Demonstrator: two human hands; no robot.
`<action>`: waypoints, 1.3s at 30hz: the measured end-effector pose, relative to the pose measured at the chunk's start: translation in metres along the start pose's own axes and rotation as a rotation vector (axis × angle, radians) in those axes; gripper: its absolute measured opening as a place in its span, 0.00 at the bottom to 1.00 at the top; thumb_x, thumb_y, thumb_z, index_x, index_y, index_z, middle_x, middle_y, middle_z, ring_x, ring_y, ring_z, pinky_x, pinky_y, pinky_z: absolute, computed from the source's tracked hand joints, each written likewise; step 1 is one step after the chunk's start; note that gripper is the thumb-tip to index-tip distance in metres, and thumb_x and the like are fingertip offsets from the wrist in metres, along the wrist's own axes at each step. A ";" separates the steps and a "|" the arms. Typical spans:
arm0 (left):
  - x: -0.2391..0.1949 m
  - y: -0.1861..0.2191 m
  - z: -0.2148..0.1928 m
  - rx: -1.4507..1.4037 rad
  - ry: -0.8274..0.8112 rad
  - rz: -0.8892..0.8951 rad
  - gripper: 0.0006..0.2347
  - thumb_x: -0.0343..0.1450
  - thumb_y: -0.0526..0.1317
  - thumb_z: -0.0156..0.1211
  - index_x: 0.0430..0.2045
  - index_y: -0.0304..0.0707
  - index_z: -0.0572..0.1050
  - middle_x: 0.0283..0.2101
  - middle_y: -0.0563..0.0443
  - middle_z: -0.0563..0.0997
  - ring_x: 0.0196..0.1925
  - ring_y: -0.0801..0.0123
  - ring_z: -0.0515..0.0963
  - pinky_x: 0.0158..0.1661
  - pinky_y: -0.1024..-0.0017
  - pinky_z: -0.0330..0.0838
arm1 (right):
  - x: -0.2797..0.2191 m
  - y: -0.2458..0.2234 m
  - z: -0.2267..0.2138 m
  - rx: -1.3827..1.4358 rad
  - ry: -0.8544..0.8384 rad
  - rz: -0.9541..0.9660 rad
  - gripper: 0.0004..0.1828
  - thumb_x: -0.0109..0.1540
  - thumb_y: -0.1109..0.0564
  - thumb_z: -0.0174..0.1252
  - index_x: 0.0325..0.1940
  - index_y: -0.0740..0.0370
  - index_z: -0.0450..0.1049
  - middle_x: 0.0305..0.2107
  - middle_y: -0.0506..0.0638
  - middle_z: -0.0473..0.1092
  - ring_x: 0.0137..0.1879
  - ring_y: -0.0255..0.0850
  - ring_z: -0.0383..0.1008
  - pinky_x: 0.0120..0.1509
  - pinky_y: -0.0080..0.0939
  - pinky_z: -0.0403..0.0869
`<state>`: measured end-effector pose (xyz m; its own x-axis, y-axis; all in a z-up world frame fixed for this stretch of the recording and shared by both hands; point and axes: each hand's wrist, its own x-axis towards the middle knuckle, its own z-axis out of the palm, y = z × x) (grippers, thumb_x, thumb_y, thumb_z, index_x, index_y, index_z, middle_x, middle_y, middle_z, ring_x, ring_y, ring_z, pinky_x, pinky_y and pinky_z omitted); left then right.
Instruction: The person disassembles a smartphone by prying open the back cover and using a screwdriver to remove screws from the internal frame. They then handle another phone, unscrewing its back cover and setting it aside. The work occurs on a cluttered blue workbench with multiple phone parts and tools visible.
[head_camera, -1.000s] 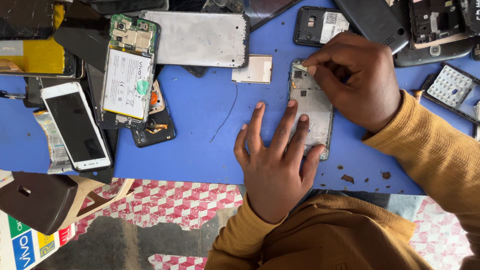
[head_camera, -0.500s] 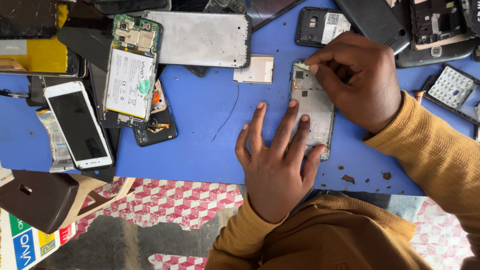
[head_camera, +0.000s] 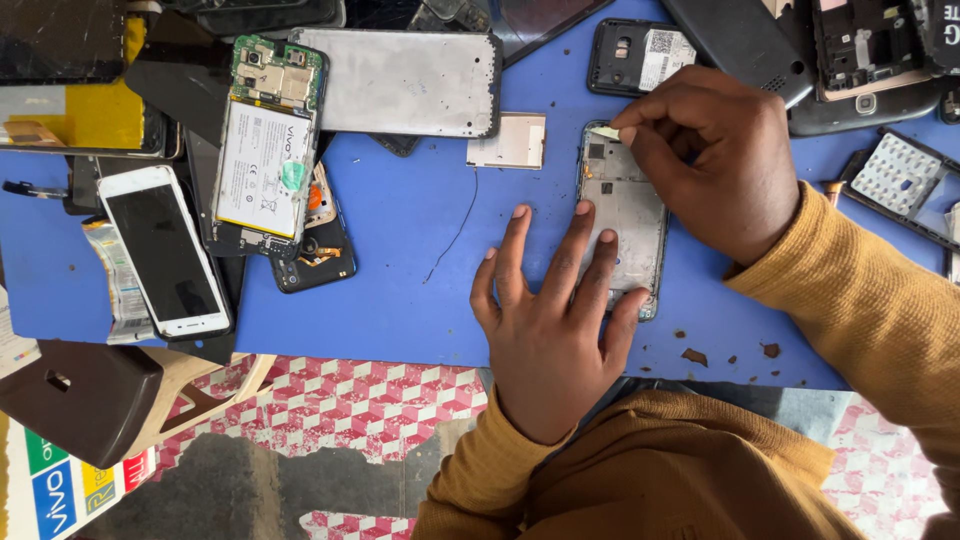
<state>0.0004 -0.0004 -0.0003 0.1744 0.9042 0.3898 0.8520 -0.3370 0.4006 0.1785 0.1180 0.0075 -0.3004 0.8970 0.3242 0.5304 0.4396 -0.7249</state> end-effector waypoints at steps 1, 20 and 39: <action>0.000 0.000 0.000 -0.001 0.000 0.000 0.18 0.77 0.52 0.57 0.54 0.41 0.79 0.69 0.53 0.73 0.75 0.43 0.62 0.69 0.46 0.48 | 0.000 0.000 0.000 0.011 -0.010 -0.010 0.04 0.68 0.70 0.63 0.46 0.68 0.80 0.39 0.52 0.74 0.34 0.30 0.73 0.37 0.29 0.71; -0.001 0.001 0.001 0.005 0.000 -0.004 0.18 0.77 0.52 0.57 0.54 0.41 0.80 0.68 0.54 0.73 0.75 0.44 0.61 0.69 0.46 0.49 | 0.000 -0.001 0.000 -0.014 -0.017 -0.040 0.04 0.67 0.70 0.64 0.46 0.68 0.80 0.39 0.53 0.75 0.33 0.32 0.74 0.36 0.30 0.72; -0.001 0.000 0.001 0.011 0.004 -0.001 0.18 0.77 0.52 0.57 0.54 0.41 0.80 0.68 0.53 0.73 0.75 0.44 0.62 0.69 0.46 0.49 | 0.001 -0.001 -0.003 0.048 -0.067 -0.062 0.06 0.65 0.71 0.60 0.44 0.68 0.79 0.38 0.52 0.74 0.34 0.32 0.74 0.38 0.31 0.73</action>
<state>0.0008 -0.0009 -0.0009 0.1721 0.9034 0.3928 0.8576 -0.3336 0.3915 0.1798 0.1189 0.0099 -0.3845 0.8624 0.3293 0.4710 0.4901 -0.7335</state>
